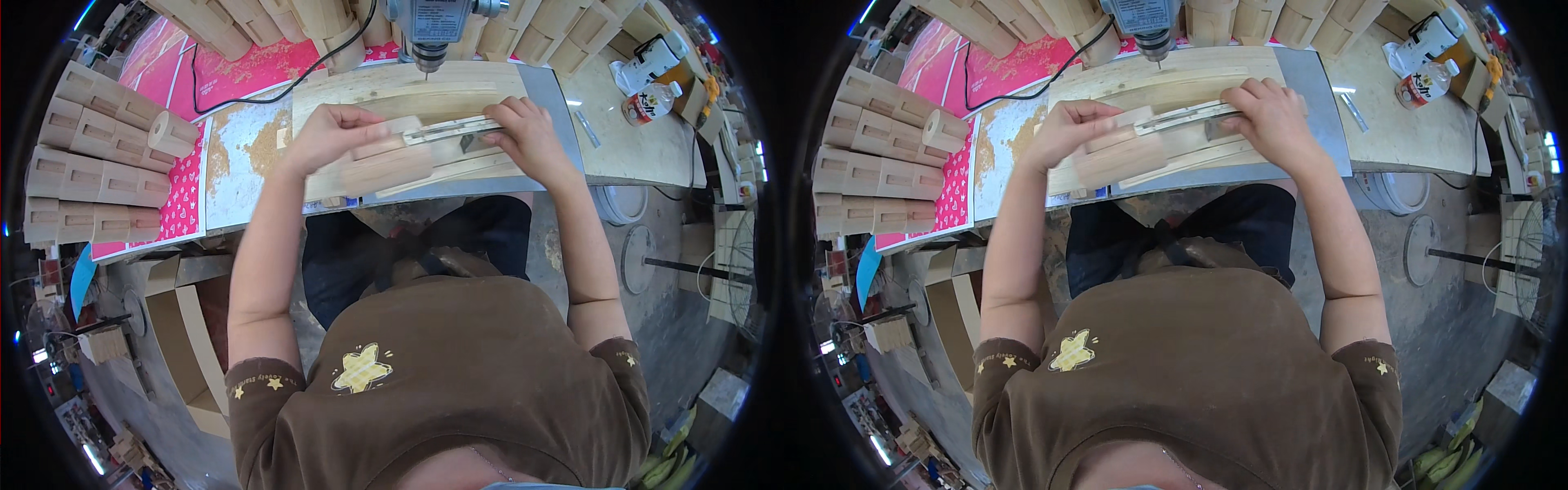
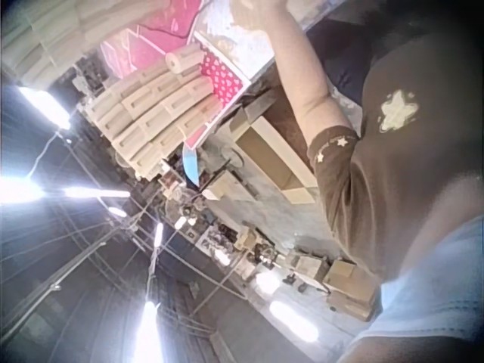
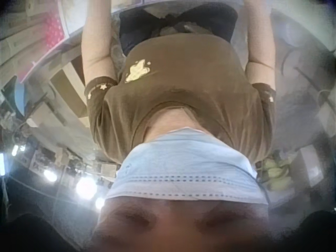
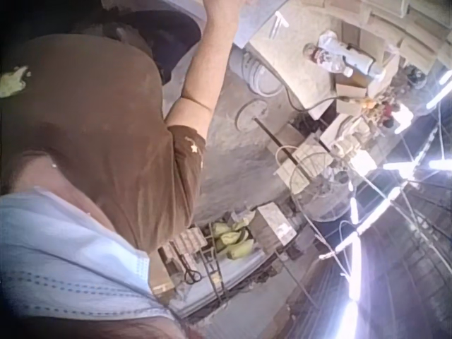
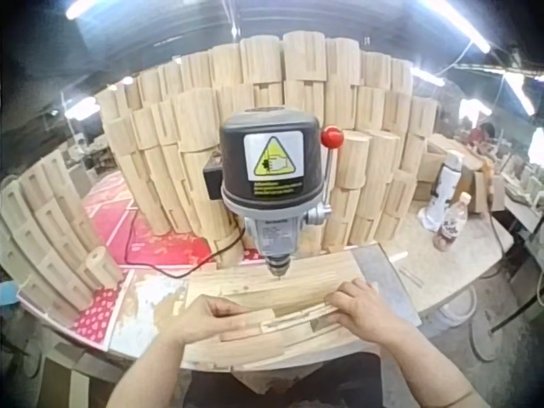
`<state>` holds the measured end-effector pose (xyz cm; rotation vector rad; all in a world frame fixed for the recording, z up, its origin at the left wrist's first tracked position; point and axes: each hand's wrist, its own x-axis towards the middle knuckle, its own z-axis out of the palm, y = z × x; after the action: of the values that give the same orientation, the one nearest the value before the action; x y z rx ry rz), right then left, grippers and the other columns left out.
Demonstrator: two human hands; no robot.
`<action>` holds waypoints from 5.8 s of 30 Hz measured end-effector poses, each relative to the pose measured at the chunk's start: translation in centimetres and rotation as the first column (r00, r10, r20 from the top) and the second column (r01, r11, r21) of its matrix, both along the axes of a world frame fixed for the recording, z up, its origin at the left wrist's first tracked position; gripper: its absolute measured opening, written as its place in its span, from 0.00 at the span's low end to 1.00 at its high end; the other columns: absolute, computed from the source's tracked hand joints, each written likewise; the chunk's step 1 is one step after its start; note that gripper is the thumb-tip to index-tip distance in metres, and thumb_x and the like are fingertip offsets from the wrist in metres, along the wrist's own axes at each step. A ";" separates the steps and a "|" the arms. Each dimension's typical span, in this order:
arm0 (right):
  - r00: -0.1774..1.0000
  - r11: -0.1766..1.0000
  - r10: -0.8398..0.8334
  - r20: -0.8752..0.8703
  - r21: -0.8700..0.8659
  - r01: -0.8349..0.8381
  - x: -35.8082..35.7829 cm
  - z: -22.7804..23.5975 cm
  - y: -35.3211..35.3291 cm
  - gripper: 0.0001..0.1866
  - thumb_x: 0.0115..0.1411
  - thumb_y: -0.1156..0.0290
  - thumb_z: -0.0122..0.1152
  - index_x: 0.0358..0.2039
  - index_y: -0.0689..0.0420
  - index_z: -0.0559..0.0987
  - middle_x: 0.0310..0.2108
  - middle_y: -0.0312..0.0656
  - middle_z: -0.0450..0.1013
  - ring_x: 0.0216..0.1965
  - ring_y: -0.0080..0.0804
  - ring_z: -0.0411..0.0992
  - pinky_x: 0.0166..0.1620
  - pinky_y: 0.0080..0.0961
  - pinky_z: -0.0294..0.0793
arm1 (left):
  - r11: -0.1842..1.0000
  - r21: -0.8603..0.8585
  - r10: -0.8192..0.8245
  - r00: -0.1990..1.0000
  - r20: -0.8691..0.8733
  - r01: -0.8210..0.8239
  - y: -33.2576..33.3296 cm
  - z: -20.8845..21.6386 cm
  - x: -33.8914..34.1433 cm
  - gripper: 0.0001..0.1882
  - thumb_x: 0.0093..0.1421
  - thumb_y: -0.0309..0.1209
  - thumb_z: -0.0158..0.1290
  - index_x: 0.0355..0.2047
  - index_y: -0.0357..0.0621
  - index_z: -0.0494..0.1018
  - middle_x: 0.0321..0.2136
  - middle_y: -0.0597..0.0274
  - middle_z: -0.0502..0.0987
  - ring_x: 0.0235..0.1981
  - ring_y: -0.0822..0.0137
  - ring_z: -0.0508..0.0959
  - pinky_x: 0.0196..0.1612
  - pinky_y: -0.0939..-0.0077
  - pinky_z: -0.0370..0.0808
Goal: The recorder uses a drill press to drill precision holes into the tops of cylindrical wooden blocks.
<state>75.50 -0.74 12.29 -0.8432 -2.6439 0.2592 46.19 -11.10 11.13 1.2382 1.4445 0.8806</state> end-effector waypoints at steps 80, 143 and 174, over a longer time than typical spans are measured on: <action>0.715 0.992 -0.108 -0.691 -0.030 0.121 -3.8 7.0 -1.7 0.06 0.57 0.74 0.54 0.27 0.61 0.77 0.16 0.43 0.68 0.18 0.33 0.68 0.25 0.26 0.65 | 0.728 0.675 0.597 0.592 -0.541 -0.118 1.7 -7.5 7.0 0.35 0.39 0.41 0.64 0.48 0.39 0.70 0.30 0.59 0.72 0.35 0.57 0.70 0.42 0.63 0.61; 0.978 0.991 -0.056 -0.200 0.110 0.079 -1.9 -2.1 2.7 0.20 0.46 0.73 0.64 0.42 0.55 0.73 0.36 0.41 0.70 0.43 0.44 0.66 0.52 0.42 0.62 | 0.761 0.611 0.520 0.769 -0.371 -0.220 -1.1 -5.5 6.3 0.36 0.35 0.34 0.69 0.47 0.39 0.70 0.41 0.52 0.69 0.43 0.55 0.70 0.47 0.62 0.67; 0.787 0.945 -0.110 -0.607 0.181 0.272 -4.1 5.7 -1.9 0.05 0.57 0.73 0.55 0.33 0.56 0.78 0.17 0.36 0.67 0.20 0.29 0.67 0.33 0.25 0.63 | 0.759 0.633 0.615 0.491 -0.618 -0.155 -0.7 -7.0 4.0 0.36 0.38 0.44 0.65 0.48 0.42 0.71 0.27 0.66 0.70 0.35 0.62 0.67 0.42 0.65 0.57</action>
<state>71.40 -2.62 17.94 -0.7796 -1.9351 0.0921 50.23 -11.79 4.17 1.8902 2.4422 1.1234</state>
